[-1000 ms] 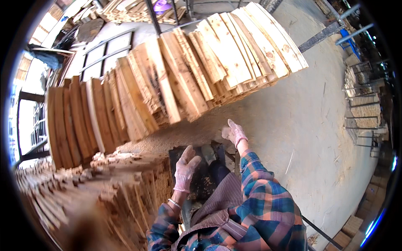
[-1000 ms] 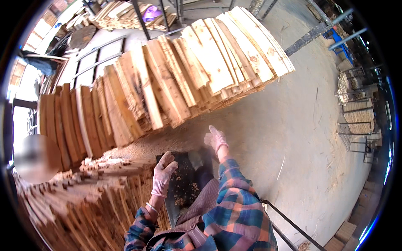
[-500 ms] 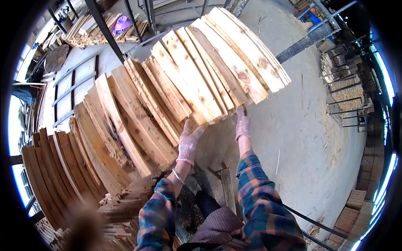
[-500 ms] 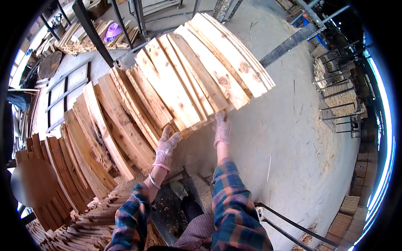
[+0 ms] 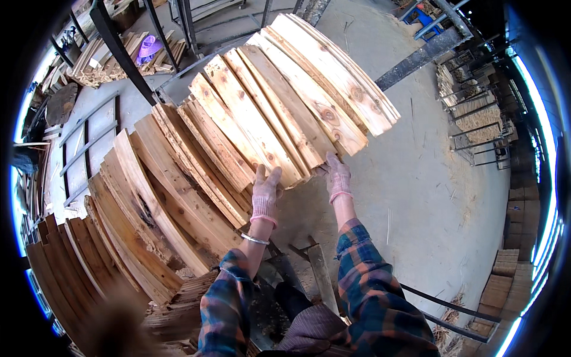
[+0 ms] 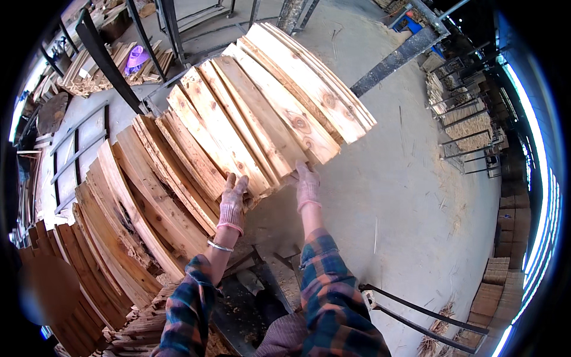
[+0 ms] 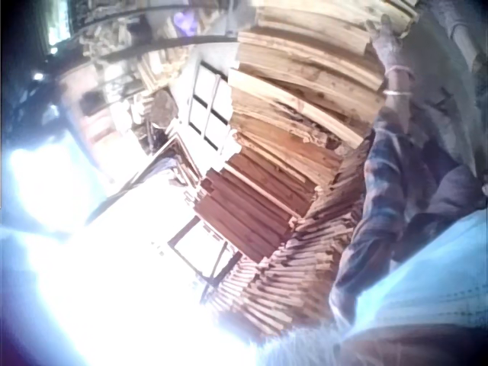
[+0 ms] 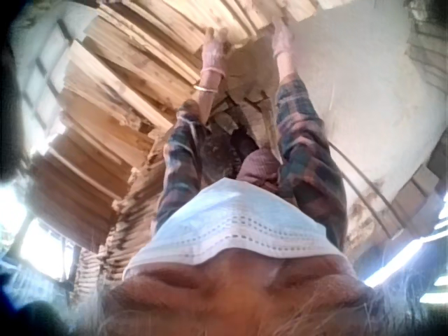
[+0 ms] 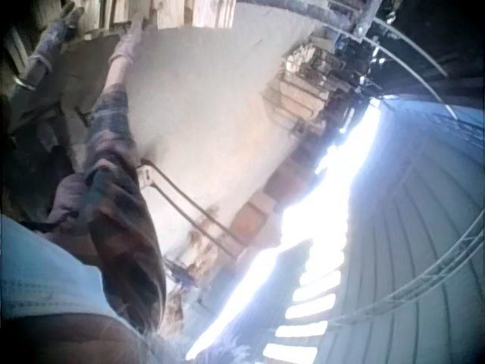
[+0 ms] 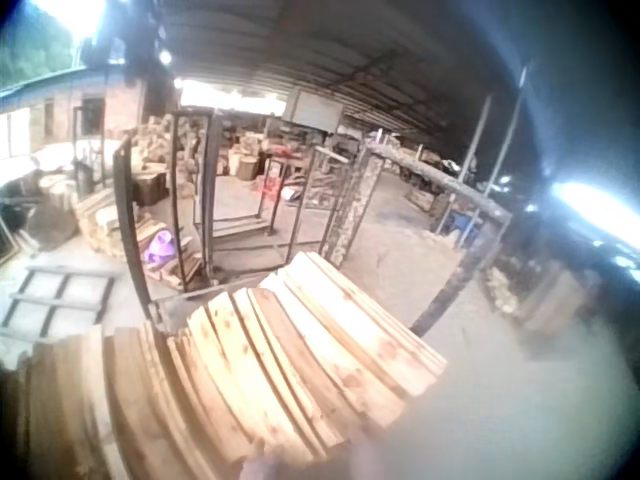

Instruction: The person repeatedly picks up wooden planks from a vertical rack and places them onto a growing horizontal stack. The worker wears gloves and handles the lumber one piece at a time, aligning each plank on top of the previous ones to build a neat pile.

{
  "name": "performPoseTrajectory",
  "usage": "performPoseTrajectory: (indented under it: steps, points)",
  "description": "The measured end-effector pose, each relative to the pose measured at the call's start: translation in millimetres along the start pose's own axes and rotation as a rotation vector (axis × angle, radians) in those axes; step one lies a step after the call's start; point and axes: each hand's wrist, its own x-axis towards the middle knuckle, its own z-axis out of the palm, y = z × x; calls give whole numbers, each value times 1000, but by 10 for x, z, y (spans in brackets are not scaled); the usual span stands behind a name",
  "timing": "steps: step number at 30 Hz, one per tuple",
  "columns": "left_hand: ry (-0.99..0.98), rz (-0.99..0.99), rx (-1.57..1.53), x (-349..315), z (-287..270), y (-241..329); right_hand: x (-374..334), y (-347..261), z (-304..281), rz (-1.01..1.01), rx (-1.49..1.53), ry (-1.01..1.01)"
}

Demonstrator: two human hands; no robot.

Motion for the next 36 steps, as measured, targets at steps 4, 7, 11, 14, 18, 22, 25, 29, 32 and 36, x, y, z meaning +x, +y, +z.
performPoseTrajectory:
  steps: [4, 7, 11, 14, 18, 22, 25, 29, 32, 36]
  points:
    - [79, 133, 28, 236, -125, -107, -232, 15, 132, 142, 51, -143]
    - [38, 80, -109, 61, -44, 41, -324, -253, 203, 187, -310, -240]
    - [-105, 98, -246, 190, -44, -13, -184, -432, 521, -310, -974, -266]
    - [-84, 157, -160, 167, 17, 55, -236, -209, 680, -532, -1228, -214]
    - [-150, 151, -272, 32, -245, 119, -881, -206, 1085, -476, -1536, -400]
    - [-124, 306, -426, -37, -1126, 64, -1313, -328, 1303, -453, -1129, -673]
    - [-407, 109, -540, -252, -804, 333, -687, -82, 1041, -370, -776, -309]
    - [-173, 183, -505, -356, -634, 383, -731, -38, 1120, 243, -363, -495]
    - [-103, 129, -331, -669, -949, 513, -1157, -195, 1180, 153, -418, -669]
    - [-192, 10, -268, -1980, -1070, 266, -1719, -177, 484, -50, -600, -905]
